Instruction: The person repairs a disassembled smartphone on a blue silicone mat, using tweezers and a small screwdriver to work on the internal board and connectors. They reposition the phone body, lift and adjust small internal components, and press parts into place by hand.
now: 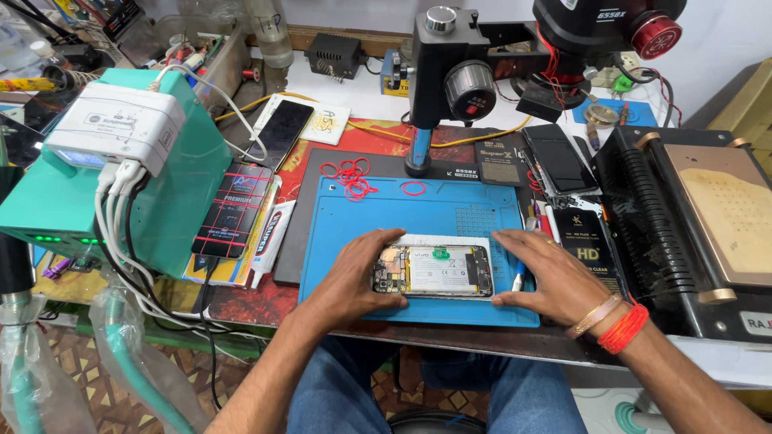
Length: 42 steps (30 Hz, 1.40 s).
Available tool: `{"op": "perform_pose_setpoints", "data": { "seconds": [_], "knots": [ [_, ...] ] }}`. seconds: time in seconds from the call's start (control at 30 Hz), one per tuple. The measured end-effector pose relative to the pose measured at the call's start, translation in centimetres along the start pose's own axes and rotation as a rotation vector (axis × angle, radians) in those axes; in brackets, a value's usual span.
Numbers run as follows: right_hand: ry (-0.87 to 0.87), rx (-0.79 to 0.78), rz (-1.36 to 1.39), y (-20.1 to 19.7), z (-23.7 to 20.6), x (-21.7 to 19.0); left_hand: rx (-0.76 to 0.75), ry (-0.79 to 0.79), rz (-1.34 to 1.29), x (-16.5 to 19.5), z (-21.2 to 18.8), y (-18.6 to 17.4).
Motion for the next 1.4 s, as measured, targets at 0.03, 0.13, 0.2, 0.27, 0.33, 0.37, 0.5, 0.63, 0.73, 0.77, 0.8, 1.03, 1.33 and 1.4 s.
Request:
{"op": "perform_pose_setpoints", "data": {
  "seconds": [0.03, 0.13, 0.2, 0.27, 0.33, 0.37, 0.5, 0.63, 0.73, 0.77, 0.8, 1.03, 1.33, 1.4],
  "knots": [
    [-0.005, -0.009, 0.005, 0.3, 0.1, -0.3, -0.002, -0.013, -0.006, -0.1, 0.0, 0.0],
    [-0.042, -0.032, 0.04, 1.6, 0.6, -1.8, -0.007, -0.063, -0.018, -0.6, 0.1, 0.1],
    [-0.091, -0.054, 0.086, 2.6, 1.2, -2.8, -0.01, -0.116, -0.031, -1.0, 0.1, 0.3],
    [-0.094, -0.037, 0.106, 2.8, 1.8, -2.9, -0.005, -0.115, -0.031, -0.9, 0.3, 0.3],
    [-0.073, -0.037, 0.118, 2.8, 1.9, -2.7, -0.002, -0.106, -0.027, -0.8, 0.3, 0.3],
    [-0.051, -0.044, 0.12, 2.9, 1.8, -2.3, -0.001, -0.095, -0.024, -0.7, 0.3, 0.3],
    [-0.061, 0.083, 0.143, 0.8, 1.5, -1.1, -0.008, -0.108, -0.032, -0.8, 0.5, 0.3],
    [0.097, 0.252, 0.077, -3.5, 1.5, 3.9, 0.007, -0.146, -0.083, -1.0, 0.4, 0.3],
    [0.198, 0.294, -0.021, -5.6, 1.2, 7.1, 0.028, -0.118, -0.058, -0.8, 0.6, 0.1],
    [0.256, 0.273, -0.056, -5.8, 1.1, 8.2, 0.035, -0.11, -0.045, -0.8, 0.7, 0.1],
    [0.315, 0.251, -0.09, -5.8, 0.9, 9.1, 0.041, -0.102, -0.032, -0.7, 0.7, 0.1],
    [0.392, 0.152, -0.038, -3.0, 1.4, 9.4, 0.052, -0.089, -0.022, -0.5, 0.4, 0.1],
    [0.35, 0.193, -0.069, -1.0, 3.9, 9.8, 0.067, -0.058, -0.025, -0.3, 0.4, 0.0],
    [0.407, 0.183, -0.013, -1.0, 4.1, 10.8, 0.066, -0.05, -0.011, -0.3, 0.3, 0.0]
  ]
}}
Point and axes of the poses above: each hand's wrist, its own z-axis towards the middle knuckle, its own y-axis out of the palm, x = y × z, the point moved 9 cm from there along z, towards the middle knuckle, and after that the axes turned 14 degrees about x, right-handed, at the moved point
